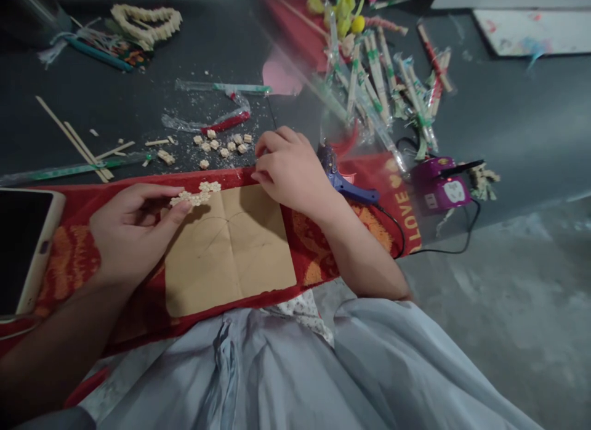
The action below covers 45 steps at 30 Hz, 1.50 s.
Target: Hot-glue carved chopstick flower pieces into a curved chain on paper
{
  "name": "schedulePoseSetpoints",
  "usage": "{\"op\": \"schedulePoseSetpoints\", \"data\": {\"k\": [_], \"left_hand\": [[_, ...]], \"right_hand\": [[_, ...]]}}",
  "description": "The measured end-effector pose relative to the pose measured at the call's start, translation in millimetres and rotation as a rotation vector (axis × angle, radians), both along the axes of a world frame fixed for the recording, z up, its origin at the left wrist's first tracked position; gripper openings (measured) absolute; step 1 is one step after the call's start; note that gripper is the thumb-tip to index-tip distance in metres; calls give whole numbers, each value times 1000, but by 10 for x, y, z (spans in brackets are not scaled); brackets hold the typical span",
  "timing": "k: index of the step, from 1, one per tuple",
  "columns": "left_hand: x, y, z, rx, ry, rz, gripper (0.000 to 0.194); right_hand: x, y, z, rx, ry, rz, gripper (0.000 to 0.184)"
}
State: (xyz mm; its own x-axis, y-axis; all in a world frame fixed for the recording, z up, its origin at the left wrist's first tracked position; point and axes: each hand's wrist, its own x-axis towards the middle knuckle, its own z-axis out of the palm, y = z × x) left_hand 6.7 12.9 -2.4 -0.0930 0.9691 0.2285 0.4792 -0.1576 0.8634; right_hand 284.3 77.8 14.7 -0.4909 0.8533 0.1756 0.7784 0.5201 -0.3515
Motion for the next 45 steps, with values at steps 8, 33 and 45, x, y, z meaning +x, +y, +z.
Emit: {"op": "schedulePoseSetpoints", "data": {"k": [8,33,45], "left_hand": [[-1,-17,-50,3,39,-66,22],[-71,19,-127,71,458,-405,14],[-91,-56,-37,175,627,-414,23]], "right_hand": [[4,-30,48,-79,35,122,32],[-99,-152,15,-154,13,432,16],[-44,-164,109,-80,-31,475,24]]}}
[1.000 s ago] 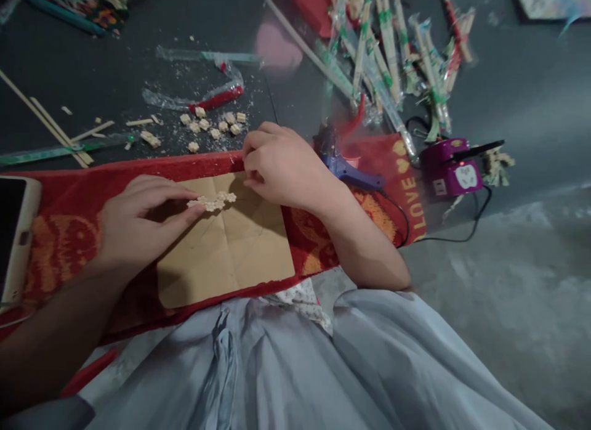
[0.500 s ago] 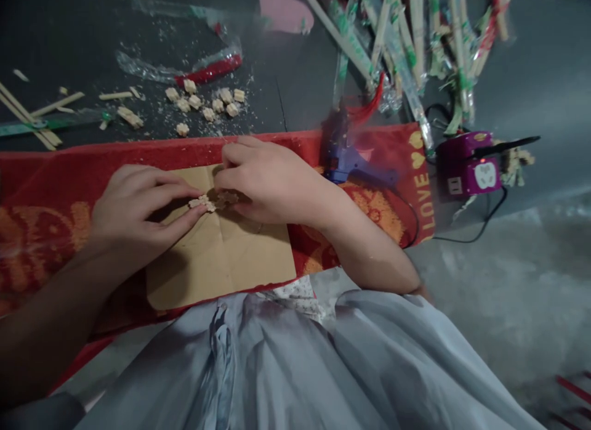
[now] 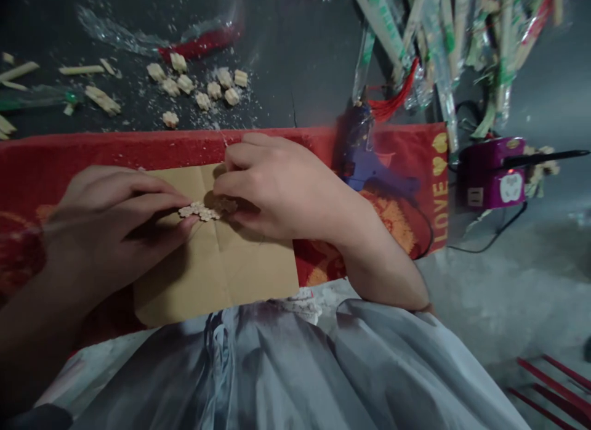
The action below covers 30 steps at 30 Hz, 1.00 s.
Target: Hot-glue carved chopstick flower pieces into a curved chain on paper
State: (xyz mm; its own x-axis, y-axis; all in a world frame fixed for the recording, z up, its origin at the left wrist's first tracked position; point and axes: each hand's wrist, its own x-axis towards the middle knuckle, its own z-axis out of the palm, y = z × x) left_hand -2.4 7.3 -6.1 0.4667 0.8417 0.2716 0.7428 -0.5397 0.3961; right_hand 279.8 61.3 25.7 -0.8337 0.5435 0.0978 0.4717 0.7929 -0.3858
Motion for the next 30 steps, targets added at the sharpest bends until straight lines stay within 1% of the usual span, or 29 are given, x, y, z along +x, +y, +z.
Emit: {"op": "schedulePoseSetpoints", "data": {"k": [3,6,9,12,17,23,27,30], "left_hand": [[-20,-12,12,17,24,-49,16],[-19,-31,12,54,6,-45,10],[-2,-50,21,87,9,-44,4],[6,-55,42,95,23,-55,6],[1,-38,63,108,35,-81,9],[13,-53,69,92,31,-83,11],[-4,-65,75,79,11,-61,21],[-40,-36,88,77,17,-98,19]], "right_hand": [[12,9,37,1,-46,0,25],[19,6,57,8,-68,10,27],[26,-1,73,45,-50,40,34],[31,-8,80,52,-58,46,40],[30,-13,70,5,-79,32,40],[20,-3,78,51,-61,53,41],[24,-5,86,68,-78,61,42],[33,-10,90,77,-93,69,38]]}}
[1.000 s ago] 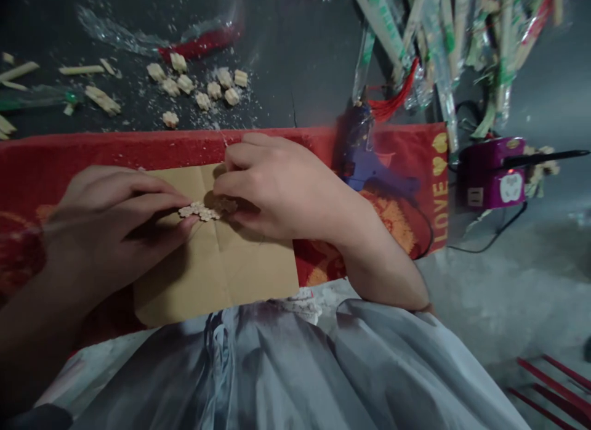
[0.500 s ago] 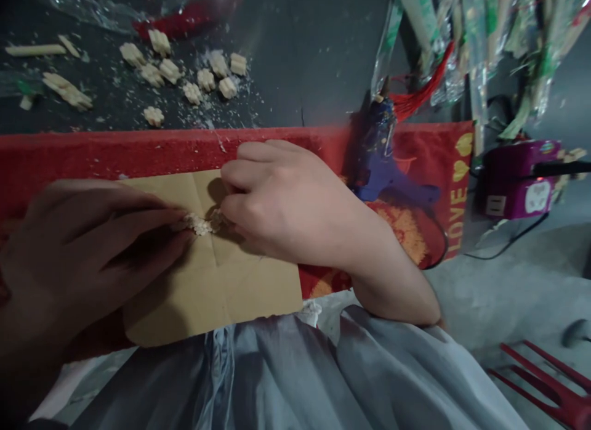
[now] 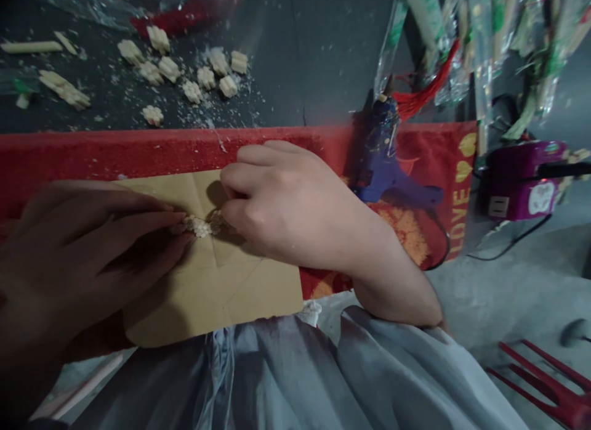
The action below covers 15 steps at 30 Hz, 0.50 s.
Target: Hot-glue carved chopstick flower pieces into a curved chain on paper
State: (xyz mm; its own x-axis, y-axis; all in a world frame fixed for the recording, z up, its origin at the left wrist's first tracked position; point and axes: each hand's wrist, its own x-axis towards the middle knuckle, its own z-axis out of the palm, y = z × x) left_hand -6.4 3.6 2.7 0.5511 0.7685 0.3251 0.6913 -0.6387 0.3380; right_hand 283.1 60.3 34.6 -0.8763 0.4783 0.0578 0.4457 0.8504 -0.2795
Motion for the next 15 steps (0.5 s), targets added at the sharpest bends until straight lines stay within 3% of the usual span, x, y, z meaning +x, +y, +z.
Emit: {"op": "schedulePoseSetpoints", "data": {"k": [4,9,15], "left_hand": [[-20,31,25,-6,43,-55,16],[36,-17,37,-16,26,25,19],[52,-20,12,0,1,20,14]], "right_hand": [[0,0,-2,-12,-6,-8,42],[-6,0,-11,-57,25,-19,43],[-4,0,-3,-87,4,-43,42]]}}
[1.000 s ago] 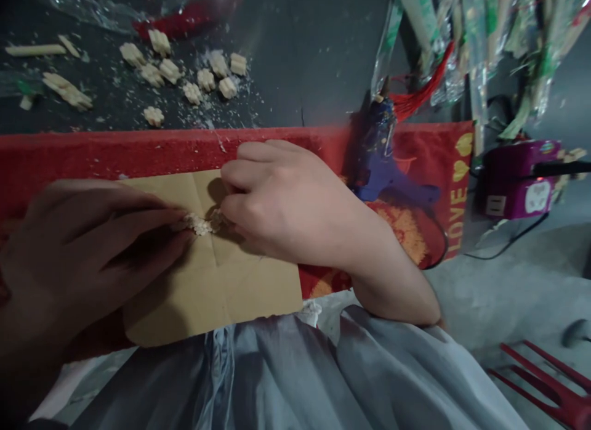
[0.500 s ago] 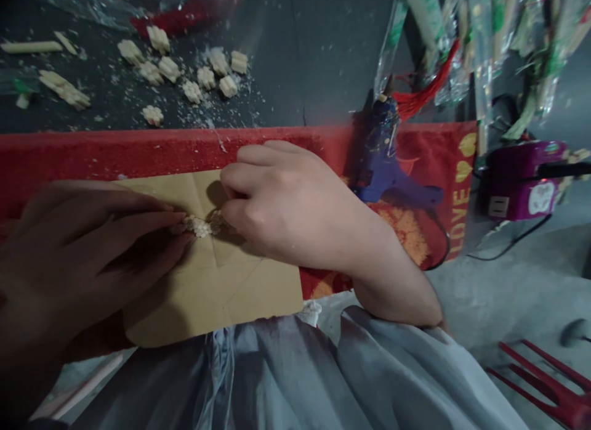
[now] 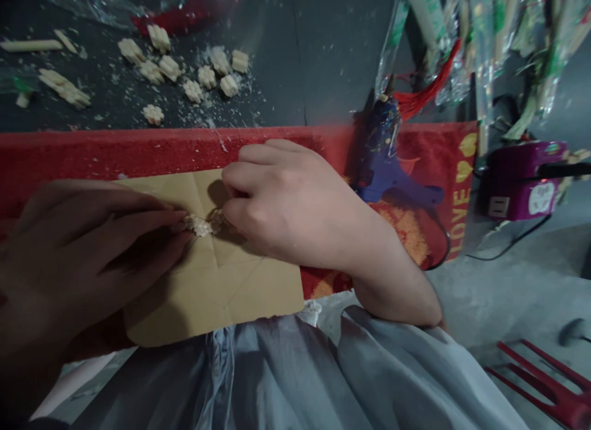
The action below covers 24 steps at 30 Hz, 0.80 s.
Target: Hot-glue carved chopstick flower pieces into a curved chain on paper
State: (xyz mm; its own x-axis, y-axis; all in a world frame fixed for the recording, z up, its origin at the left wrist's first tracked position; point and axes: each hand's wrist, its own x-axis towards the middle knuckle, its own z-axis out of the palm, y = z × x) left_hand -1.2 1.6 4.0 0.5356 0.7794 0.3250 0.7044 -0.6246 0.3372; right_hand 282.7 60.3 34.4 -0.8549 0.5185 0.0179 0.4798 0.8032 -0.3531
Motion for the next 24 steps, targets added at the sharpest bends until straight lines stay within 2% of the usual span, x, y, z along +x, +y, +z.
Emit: {"op": "schedulePoseSetpoints", "data": {"k": [5,16,24], "left_hand": [[-10,13,-5,-13,-3,-14,16],[-10,9,-27,-24,11,16,15],[-28,4,-43,-4,21,20,10]], "right_hand": [[-11,11,11,85,33,21,42],[-5,11,-2,118,54,15,42],[-13,18,0,57,-20,8,49]]}}
